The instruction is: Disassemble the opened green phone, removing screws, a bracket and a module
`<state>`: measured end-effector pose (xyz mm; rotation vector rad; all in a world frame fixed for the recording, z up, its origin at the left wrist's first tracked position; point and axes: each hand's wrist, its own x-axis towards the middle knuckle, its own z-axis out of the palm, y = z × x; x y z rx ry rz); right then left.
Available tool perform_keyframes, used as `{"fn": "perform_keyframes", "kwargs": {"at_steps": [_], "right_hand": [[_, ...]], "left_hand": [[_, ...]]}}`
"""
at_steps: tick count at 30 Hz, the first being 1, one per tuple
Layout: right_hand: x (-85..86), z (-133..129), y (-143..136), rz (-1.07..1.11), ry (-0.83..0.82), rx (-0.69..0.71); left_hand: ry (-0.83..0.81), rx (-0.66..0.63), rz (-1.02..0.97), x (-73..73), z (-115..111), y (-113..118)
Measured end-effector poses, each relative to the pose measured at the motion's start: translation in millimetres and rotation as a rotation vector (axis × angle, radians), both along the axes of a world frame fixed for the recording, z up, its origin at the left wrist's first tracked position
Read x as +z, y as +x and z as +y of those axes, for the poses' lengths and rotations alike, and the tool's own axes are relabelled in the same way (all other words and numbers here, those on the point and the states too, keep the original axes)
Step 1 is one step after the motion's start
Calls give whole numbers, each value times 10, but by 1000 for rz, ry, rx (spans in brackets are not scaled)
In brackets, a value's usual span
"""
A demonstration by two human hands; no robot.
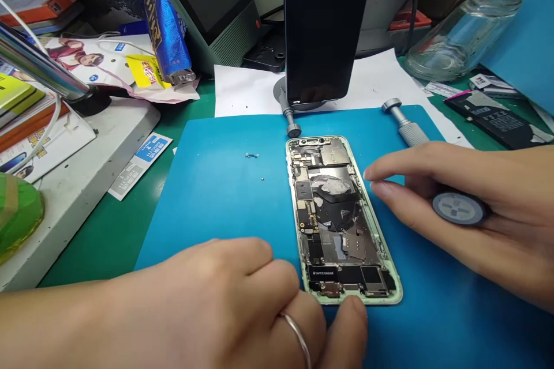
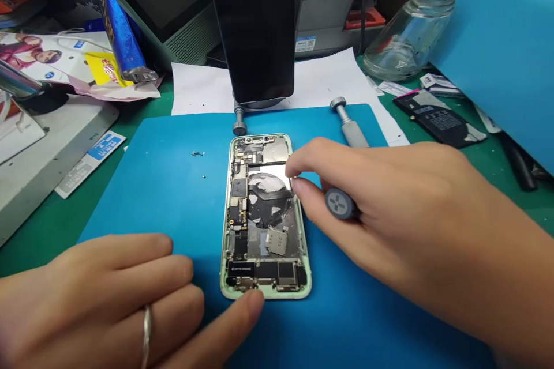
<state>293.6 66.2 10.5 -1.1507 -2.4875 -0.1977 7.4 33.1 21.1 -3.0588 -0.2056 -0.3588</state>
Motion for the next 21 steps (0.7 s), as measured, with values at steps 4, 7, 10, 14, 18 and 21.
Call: {"fn": "perform_keyframes", "kwargs": {"at_steps": [4, 7, 10, 14, 18, 21], "right_hand": [[4, -22, -8, -8, 18, 84], [-15, -46, -8, -40, 43, 181], [-66, -64, -5, -75, 23, 202], [-116, -81, -5, -74, -38, 195], [-88, -84, -4, -65, -11, 177], [-73, -73, 14, -103, -5, 154]], "left_hand": [[-72, 135, -78, -48, -14, 89], [-94, 162, -94, -66, -26, 92], [-115, 142, -80, -57, -29, 76], [-105, 174, -74, -81, -36, 56], [-76, 200, -52, -108, -33, 40], [-75, 217, -49, -94, -31, 61]]}}
